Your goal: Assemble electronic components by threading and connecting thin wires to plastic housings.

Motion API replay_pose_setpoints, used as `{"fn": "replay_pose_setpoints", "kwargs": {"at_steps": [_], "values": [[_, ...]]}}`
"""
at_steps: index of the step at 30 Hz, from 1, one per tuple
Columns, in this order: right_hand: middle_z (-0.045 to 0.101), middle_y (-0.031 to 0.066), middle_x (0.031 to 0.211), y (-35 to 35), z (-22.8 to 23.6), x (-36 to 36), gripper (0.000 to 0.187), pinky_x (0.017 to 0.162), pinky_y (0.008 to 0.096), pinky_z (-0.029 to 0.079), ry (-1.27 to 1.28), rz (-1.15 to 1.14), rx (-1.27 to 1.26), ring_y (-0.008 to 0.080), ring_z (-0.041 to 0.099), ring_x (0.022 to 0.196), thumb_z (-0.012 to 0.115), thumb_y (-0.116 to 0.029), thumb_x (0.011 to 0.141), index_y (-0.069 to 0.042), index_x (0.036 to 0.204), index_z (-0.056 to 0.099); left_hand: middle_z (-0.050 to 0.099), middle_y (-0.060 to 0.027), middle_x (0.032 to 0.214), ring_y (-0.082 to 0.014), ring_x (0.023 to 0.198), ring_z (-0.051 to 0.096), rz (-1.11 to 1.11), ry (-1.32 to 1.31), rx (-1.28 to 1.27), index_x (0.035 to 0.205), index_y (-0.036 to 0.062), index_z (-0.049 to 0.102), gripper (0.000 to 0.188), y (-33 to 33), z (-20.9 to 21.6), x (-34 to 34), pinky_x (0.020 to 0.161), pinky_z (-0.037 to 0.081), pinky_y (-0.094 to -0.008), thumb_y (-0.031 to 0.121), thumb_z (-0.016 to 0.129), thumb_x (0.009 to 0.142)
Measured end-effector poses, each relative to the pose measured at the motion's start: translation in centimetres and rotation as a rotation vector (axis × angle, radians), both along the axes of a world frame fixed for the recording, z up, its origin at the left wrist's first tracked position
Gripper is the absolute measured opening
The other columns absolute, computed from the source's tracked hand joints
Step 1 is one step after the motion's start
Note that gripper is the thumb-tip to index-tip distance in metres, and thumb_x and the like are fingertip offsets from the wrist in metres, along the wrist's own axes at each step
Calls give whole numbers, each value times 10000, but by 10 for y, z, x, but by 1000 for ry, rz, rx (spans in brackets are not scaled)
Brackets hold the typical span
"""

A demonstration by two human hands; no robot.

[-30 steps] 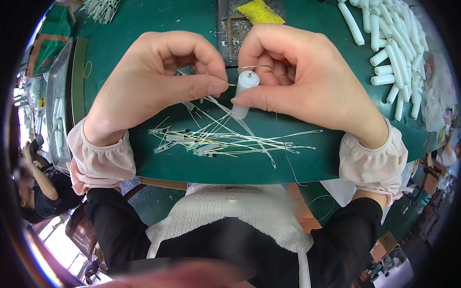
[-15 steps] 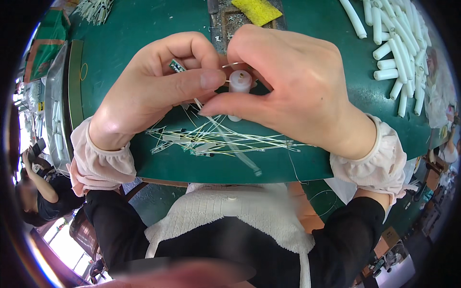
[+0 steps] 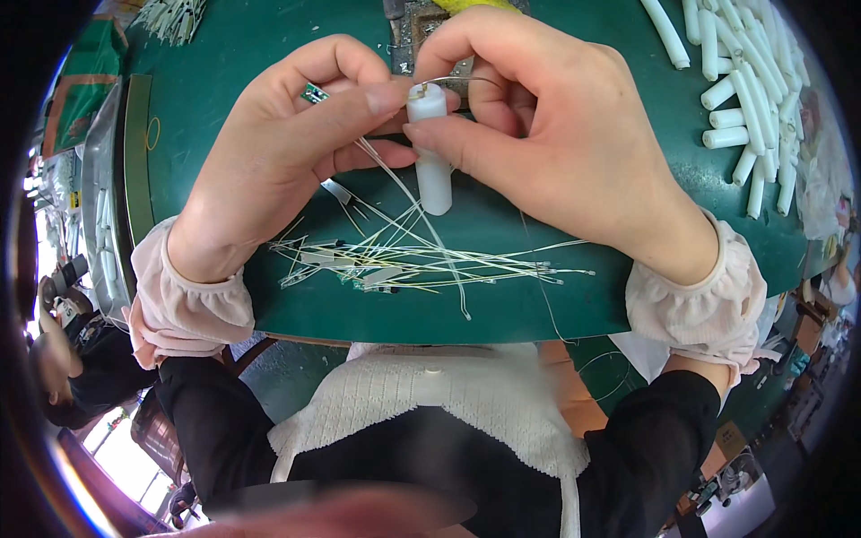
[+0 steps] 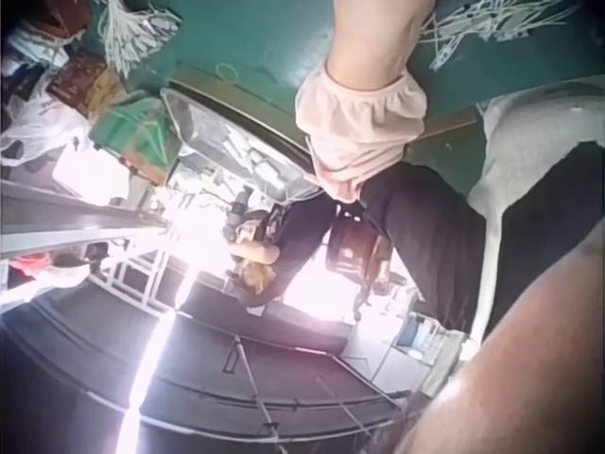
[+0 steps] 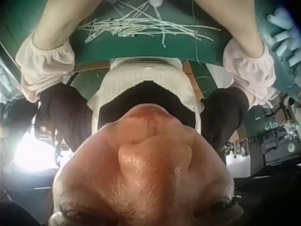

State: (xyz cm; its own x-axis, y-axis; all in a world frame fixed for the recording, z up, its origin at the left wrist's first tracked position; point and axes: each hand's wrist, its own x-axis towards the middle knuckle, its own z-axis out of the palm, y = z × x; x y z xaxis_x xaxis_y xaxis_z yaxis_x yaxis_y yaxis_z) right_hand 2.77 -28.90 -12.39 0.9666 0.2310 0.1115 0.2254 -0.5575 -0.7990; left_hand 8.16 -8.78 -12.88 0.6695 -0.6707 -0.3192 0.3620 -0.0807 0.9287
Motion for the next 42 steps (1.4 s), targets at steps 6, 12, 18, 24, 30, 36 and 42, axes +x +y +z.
{"fn": "replay_pose_setpoints", "kwargs": {"at_steps": [6,12,18,24,30,36,42], "values": [[400,-96,632,1,0,3,277,485,163,219,-16,13,-12,-17,322,546,721,12,768,-52,1014,610,640,-46,928,-113,846,645,26,3,-38,936,39,573,105,1,-3,2,775,562,-259,144,584,943],[460,-77,685,1,1,6,306,540,145,280,82,20,61,-18,378,599,708,-17,807,-32,1076,564,642,-55,927,-111,843,638,61,139,-91,964,20,558,99,4,-7,10,777,538,-232,107,593,935],[523,-55,756,-4,-3,8,356,582,129,328,228,-21,191,-14,441,651,660,-28,861,-28,1167,480,637,-46,885,-92,804,629,75,137,-28,982,9,536,140,5,-6,13,747,520,-199,134,587,946],[549,-28,734,-1,-3,7,207,550,137,351,162,-104,241,0,477,633,557,-110,942,-39,1121,482,618,-55,927,-97,839,623,111,178,-142,971,6,531,140,1,-6,15,801,538,-228,134,583,947],[529,-30,683,-8,3,10,103,485,147,284,150,-26,123,4,416,577,480,-162,986,-62,1007,491,601,-53,936,-96,838,605,123,203,-177,967,11,529,137,3,-8,17,829,536,-249,135,581,948],[506,-38,670,-7,-2,11,103,482,150,268,106,-68,149,1,392,568,477,-159,987,-61,1004,501,598,-52,928,-97,836,606,133,209,-226,965,6,529,139,4,-9,18,835,542,-264,132,583,946],[508,-35,669,-7,-2,10,112,484,150,273,52,-55,154,3,394,569,476,-157,987,-52,1014,505,607,-56,920,-100,827,615,126,231,-267,966,5,532,140,3,-6,17,832,548,-265,136,579,950]]}}
